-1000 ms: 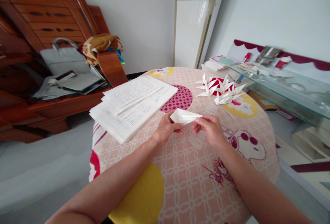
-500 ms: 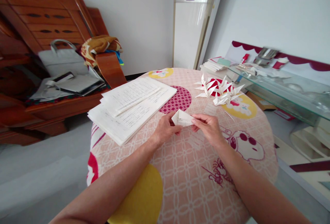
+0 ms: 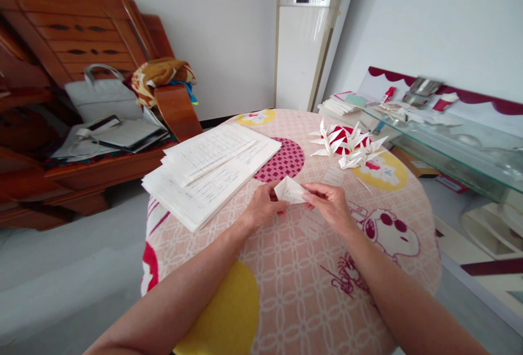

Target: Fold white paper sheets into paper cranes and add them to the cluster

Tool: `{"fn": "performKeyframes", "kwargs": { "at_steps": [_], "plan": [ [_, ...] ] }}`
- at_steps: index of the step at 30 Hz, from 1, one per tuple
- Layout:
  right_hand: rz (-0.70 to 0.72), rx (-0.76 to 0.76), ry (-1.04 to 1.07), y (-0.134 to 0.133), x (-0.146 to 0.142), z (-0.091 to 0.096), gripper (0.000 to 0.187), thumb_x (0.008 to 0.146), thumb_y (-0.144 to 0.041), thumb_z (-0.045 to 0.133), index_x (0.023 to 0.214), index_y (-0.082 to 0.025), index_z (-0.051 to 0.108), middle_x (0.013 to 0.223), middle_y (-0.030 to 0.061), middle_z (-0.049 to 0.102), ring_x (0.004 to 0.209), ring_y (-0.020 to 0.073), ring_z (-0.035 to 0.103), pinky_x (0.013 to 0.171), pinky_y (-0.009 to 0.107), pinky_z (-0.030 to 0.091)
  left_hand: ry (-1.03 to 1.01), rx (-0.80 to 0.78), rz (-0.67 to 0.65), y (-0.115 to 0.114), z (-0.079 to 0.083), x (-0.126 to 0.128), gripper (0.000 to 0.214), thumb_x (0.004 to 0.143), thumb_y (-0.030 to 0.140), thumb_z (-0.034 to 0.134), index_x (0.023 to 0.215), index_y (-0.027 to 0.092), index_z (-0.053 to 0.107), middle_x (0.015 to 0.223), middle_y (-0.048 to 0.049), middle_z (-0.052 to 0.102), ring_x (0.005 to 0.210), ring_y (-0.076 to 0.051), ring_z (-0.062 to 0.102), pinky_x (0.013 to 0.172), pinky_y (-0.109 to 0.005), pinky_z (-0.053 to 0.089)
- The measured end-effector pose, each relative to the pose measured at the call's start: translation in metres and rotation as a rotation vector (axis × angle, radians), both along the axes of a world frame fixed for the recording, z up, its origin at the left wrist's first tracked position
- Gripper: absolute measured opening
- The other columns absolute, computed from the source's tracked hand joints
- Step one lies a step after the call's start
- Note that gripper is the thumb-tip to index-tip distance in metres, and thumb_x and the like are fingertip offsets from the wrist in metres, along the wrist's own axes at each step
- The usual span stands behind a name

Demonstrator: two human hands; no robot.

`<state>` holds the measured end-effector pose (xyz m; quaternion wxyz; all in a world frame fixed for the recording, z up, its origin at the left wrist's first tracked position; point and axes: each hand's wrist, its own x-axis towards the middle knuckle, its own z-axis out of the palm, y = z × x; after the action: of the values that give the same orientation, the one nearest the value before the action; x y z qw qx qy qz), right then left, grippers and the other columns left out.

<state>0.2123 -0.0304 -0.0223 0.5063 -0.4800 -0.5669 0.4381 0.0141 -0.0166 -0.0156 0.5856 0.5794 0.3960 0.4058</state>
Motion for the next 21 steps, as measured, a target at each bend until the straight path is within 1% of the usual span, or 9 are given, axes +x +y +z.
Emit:
{"fn": "performKeyframes", "kwargs": {
  "at_steps": [4,6,9,16,21],
  "plan": [
    [0.029,-0.063,0.044,-0.0001,-0.0001,0.0016,0.035,0.076,-0.042,0.076,0.101,-0.018,0.079,0.083,0.0047,0.078,0.056,0.0161,0.066,0.052,0.028,0.055,-0.006,-0.038,0.019,0.001,-0.0012,-0.0011,0.042,0.063,0.019,0.072,0.104,0.011,0.067,0.071,-0.0001,0.064,0.053,-0.011,0.056,0.047,-0.021,0.049],
    [0.024,-0.078,0.055,-0.0007,-0.001,0.0039,0.032,0.078,-0.045,0.073,0.093,-0.018,0.08,0.077,0.0032,0.076,0.053,0.0169,0.066,0.049,0.028,0.054,-0.019,-0.062,0.003,0.0014,-0.0012,-0.0019,0.041,0.062,0.02,0.073,0.102,0.011,0.068,0.069,0.0002,0.063,0.053,-0.011,0.055,0.047,-0.021,0.048],
    [0.017,-0.102,0.081,-0.0015,-0.0021,0.0062,0.033,0.079,-0.049,0.071,0.083,-0.017,0.079,0.065,0.0015,0.071,0.05,0.0183,0.065,0.047,0.029,0.053,-0.033,-0.094,-0.033,0.002,-0.001,-0.0028,0.038,0.063,0.022,0.075,0.098,0.011,0.067,0.068,0.0002,0.063,0.053,-0.011,0.055,0.048,-0.021,0.048],
    [0.024,-0.154,0.12,0.0,-0.0025,0.0032,0.033,0.076,-0.048,0.072,0.083,-0.017,0.077,0.068,0.0026,0.073,0.05,0.018,0.065,0.047,0.028,0.052,-0.065,-0.108,-0.069,0.0025,-0.0025,-0.0029,0.031,0.064,0.027,0.078,0.088,0.013,0.065,0.065,0.0008,0.063,0.052,-0.011,0.053,0.049,-0.021,0.047],
    [0.015,-0.173,0.136,-0.0003,-0.0045,0.0051,0.033,0.076,-0.048,0.071,0.077,-0.016,0.075,0.064,0.002,0.071,0.048,0.0167,0.063,0.046,0.026,0.051,-0.019,-0.094,-0.036,0.0035,-0.0051,-0.0043,0.029,0.071,0.035,0.078,0.085,0.013,0.066,0.06,0.001,0.061,0.051,-0.011,0.053,0.05,-0.022,0.046]
  ]
}}
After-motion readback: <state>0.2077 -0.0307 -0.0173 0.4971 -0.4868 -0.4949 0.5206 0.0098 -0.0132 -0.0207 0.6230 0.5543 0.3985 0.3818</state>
